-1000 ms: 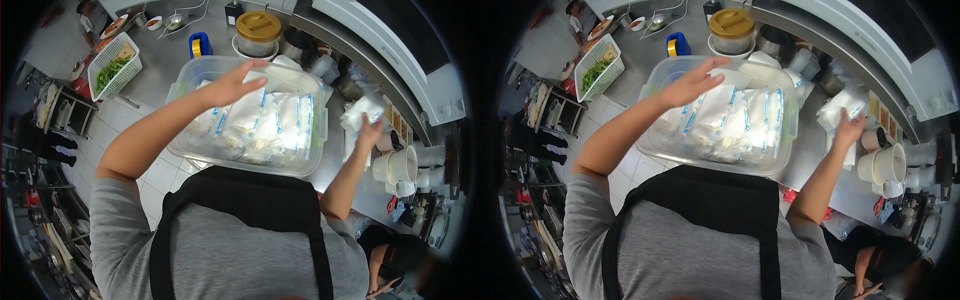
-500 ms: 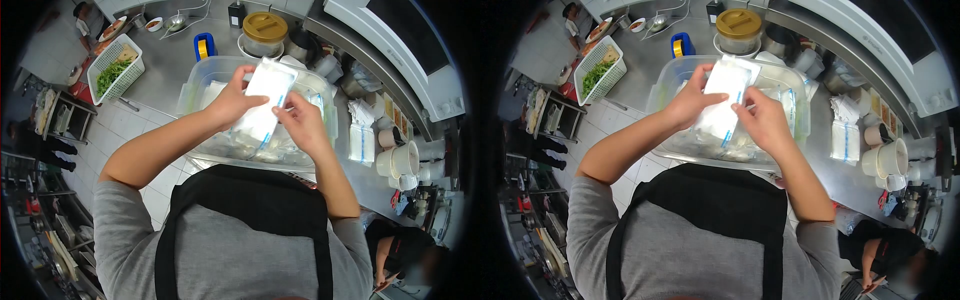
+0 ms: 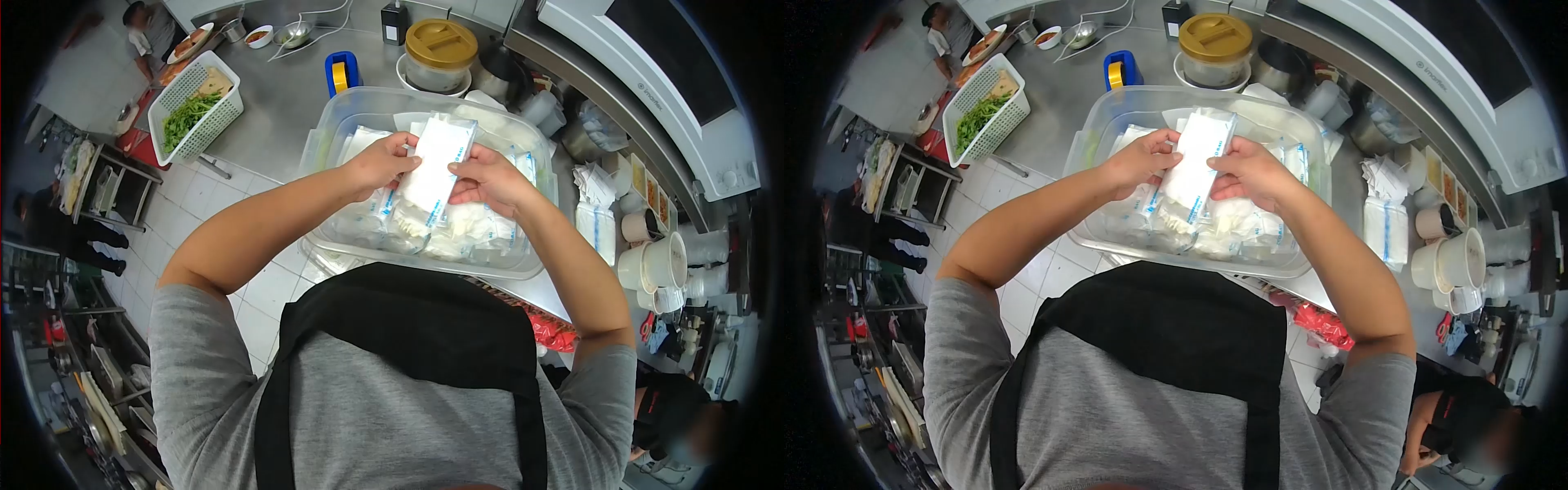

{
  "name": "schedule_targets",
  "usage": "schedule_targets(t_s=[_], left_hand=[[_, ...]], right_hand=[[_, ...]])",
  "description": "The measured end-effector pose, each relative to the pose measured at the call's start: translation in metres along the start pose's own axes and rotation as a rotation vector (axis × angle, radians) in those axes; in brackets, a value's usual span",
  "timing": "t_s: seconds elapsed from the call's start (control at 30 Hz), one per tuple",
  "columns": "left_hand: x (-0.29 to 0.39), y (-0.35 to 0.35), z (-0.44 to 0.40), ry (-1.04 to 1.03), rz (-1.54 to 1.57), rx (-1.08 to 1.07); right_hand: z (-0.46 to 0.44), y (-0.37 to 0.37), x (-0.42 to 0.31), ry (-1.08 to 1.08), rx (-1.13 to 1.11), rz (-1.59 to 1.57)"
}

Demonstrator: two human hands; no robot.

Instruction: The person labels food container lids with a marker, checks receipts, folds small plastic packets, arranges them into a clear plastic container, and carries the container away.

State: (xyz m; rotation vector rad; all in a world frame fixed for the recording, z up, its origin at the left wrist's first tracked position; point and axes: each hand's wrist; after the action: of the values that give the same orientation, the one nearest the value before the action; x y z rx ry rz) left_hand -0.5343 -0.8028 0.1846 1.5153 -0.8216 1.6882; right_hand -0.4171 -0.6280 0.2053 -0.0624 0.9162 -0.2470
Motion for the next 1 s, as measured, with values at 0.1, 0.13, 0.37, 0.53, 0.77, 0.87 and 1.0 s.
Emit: schedule_targets(t_s=[0.1, 0.13, 0.37, 0.53, 0.77, 0.87, 1.0], left_hand=[[-0.010, 0.011, -0.005, 0.062, -0.085, 0.085], [-0.013, 0.016, -0.006, 0.022, -0.137, 0.095], [0.010, 0.028, 0.001, -0.291, -0.565, 0.276], [0.044, 0.072, 0.017, -0.287, -0.825, 0.163], [0.047, 0.026, 0.033, -0.464, -1.520, -0.145], [0.030, 0.013, 0.021, -0.558, -1.516, -0.412], [0.002, 0.018, 0.006, -0.298, -1.550, -0.576]], right_hand=[[-0.006, 0.001, 0.001, 0.002, 0.056, 0.220], [-0.010, 0.004, 0.001, 0.007, 0.097, 0.320], [-0.008, 0.016, 0.000, 0.111, 0.280, 0.562], [-0.007, 0.004, -0.014, 0.144, 0.068, 0.096], [0.003, -0.017, -0.036, 0.208, 0.239, 0.714], [0.041, 0.025, -0.066, 0.400, 0.251, 0.556], [0.085, 0.125, -0.074, 0.384, 0.343, 0.451]])
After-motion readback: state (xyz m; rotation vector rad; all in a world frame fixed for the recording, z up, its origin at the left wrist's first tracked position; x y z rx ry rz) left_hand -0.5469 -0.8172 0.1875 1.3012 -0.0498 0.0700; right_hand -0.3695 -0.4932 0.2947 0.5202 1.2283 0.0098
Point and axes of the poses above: each hand's wrist, its own z-axis away from the middle knuckle, its own y-axis out of the back of the hand, x = y × z, and after that the axes turned 14 degrees about -y, right-handed
